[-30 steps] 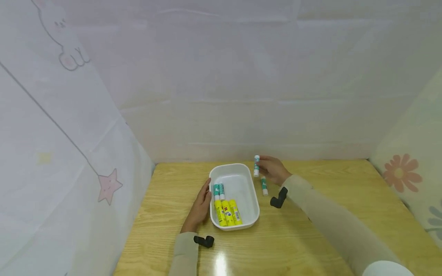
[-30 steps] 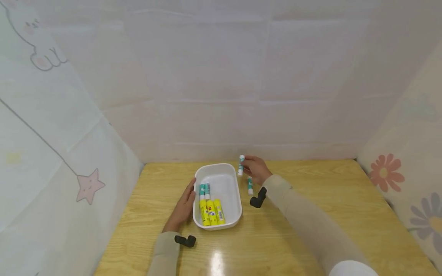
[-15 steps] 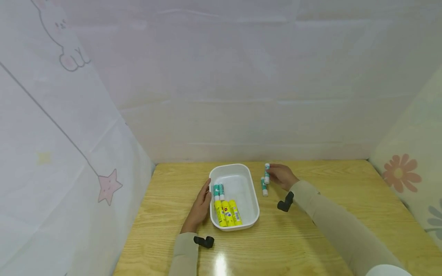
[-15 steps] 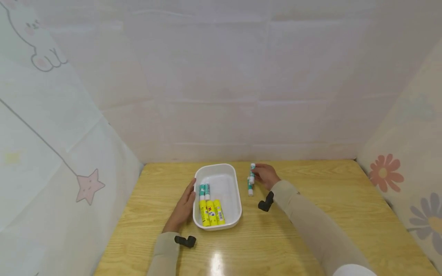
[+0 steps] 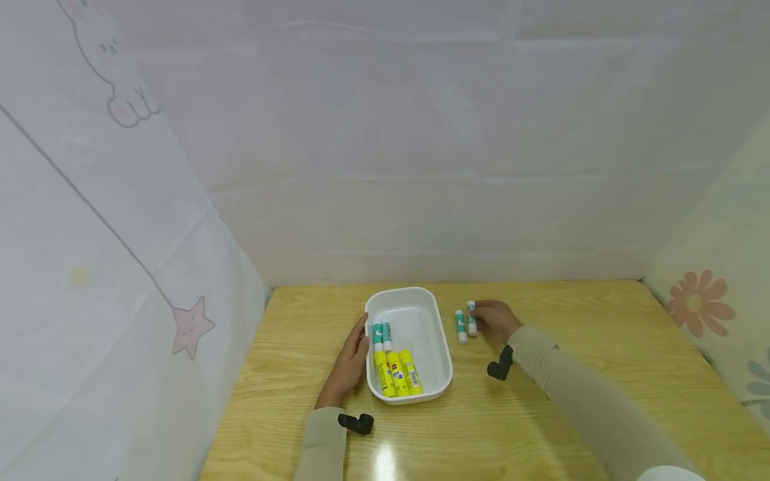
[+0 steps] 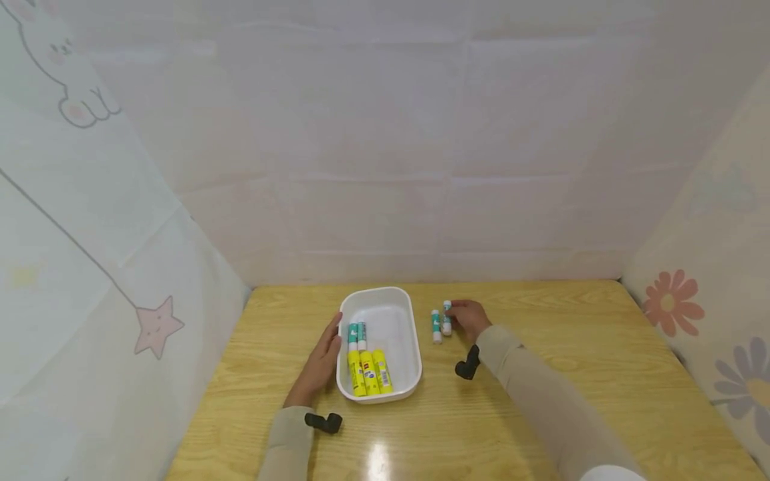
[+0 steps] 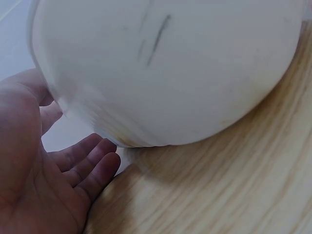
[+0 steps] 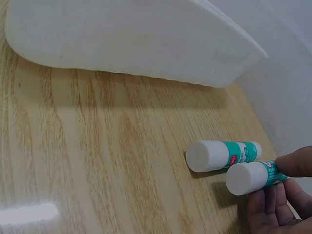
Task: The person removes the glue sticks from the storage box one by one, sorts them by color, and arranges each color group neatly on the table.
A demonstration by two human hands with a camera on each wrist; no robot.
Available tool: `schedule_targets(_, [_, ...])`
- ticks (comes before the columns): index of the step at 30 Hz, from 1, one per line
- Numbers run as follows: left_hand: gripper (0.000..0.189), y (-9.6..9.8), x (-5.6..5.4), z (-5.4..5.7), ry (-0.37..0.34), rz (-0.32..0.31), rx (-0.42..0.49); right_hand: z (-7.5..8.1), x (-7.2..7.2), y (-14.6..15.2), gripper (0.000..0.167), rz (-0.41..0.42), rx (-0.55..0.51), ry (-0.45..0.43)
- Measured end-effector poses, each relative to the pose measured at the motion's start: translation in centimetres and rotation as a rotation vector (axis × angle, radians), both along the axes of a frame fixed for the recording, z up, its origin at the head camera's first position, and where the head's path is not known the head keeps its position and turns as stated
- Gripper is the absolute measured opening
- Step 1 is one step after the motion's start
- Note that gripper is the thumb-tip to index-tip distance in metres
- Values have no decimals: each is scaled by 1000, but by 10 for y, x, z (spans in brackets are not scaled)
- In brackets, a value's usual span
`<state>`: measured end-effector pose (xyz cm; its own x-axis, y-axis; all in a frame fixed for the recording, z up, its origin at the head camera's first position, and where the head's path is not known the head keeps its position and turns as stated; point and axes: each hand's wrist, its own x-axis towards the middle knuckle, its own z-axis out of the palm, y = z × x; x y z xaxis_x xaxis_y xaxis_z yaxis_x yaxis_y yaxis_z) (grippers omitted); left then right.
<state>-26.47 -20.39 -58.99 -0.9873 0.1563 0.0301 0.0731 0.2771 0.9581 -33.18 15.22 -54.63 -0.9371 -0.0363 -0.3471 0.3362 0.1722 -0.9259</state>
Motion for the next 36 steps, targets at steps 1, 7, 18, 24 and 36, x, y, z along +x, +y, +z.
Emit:
schedule_targets(1, [51,-1,-2,-6,7,7,1,-2,0,0,52,5,5,-3])
schedule_targets(7, [51,-2,-3,-9,11,9,-1,-10,-1,0,51,8,13,-13])
schedule_targets(18, [51,0,-2,-8,40,-5,1,-15,3,-2,46,-3,108,23])
schedule_targets(24, [51,-1,-1,-6,24,-5,-5,-18,2,-3,46,-19,118,25])
schedule_targets(36, [51,-7,-1,-7,29,-10,-1,-28,-3,-9,46,-16,189,58])
